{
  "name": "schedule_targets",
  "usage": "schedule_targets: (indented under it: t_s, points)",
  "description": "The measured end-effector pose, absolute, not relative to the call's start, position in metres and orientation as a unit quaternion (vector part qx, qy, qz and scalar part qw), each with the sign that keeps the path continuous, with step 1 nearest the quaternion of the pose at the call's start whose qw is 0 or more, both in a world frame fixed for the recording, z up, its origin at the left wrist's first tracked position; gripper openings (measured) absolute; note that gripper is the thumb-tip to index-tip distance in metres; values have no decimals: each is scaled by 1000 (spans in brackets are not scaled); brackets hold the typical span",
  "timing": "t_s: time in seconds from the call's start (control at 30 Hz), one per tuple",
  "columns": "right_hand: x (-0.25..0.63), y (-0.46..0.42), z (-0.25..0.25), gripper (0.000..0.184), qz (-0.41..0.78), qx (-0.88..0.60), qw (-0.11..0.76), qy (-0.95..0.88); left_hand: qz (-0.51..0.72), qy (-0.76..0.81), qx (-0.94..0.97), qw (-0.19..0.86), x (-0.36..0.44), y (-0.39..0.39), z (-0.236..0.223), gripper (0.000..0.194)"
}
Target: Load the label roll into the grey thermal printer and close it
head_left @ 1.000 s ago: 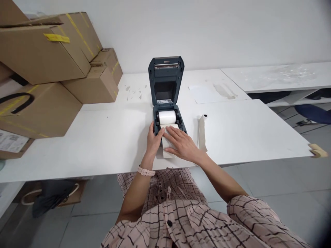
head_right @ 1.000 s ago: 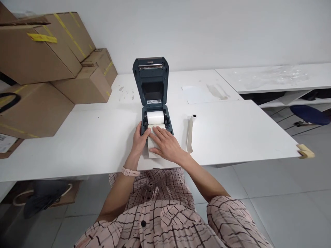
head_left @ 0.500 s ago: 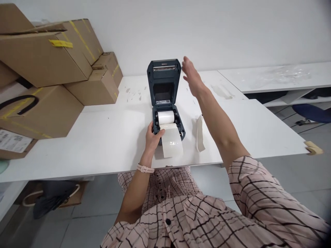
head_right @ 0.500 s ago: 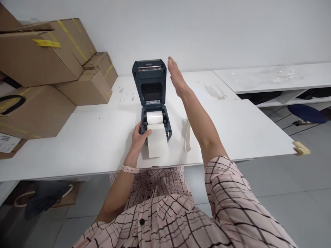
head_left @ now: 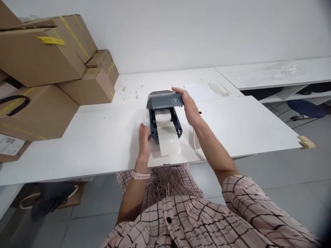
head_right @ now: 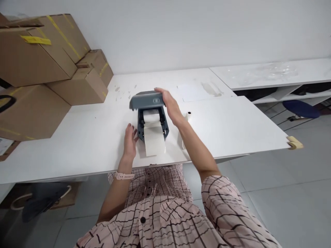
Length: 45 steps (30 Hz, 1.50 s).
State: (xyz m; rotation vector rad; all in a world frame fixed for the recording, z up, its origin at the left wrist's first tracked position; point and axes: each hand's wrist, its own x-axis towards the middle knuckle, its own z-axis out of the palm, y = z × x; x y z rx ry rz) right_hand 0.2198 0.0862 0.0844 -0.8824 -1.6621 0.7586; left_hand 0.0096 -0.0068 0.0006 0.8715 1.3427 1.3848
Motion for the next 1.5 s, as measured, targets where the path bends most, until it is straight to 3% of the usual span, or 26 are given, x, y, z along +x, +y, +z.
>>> schedule_targets:
  t_s: [0.1, 0.13, 0.27, 0.4, 0.67, 0.83, 0.97, 1.03, 1.1, 1.23, 1.5]
  points:
    - [219, 50, 50, 46, 338, -383, 537, -671, 601, 552, 382, 433, 11, -10, 16, 85]
    - [219, 42, 39, 49, 360, -395, 545, -646, 602, 551, 395, 421, 13, -9, 21, 86]
    - [211, 26, 6, 92, 514, -445, 552, -483, 571, 565, 403, 438, 20, -3, 30, 94]
    - [205, 20, -4, 109, 600, -450, 528, -398, 546, 547, 368, 517, 26, -2, 20, 96]
    - [204, 18, -21, 88, 541, -459, 541, -452, 583, 508, 392, 499, 30, 5, -2, 74]
    - [202, 20, -25, 91, 531, -453, 556, -451, 576, 508, 415, 489, 27, 3, -5, 73]
    - [200, 19, -19, 96, 549, -445, 560, -432, 552, 598, 388, 432, 36, -38, -13, 82]
    - [199, 18, -17, 95, 553, -441, 566, -423, 550, 632, 379, 393, 44, -60, -19, 71]
    - [199, 17, -16, 92, 552, -441, 569, -420, 522, 624, 397, 425, 51, -73, -23, 58]
    - [198, 17, -15, 92, 551, -442, 565, -425, 471, 565, 388, 555, 59, -71, -16, 51]
    - [197, 15, -9, 92, 510, -467, 557, -461, 495, 575, 386, 525, 60, -63, -29, 47]
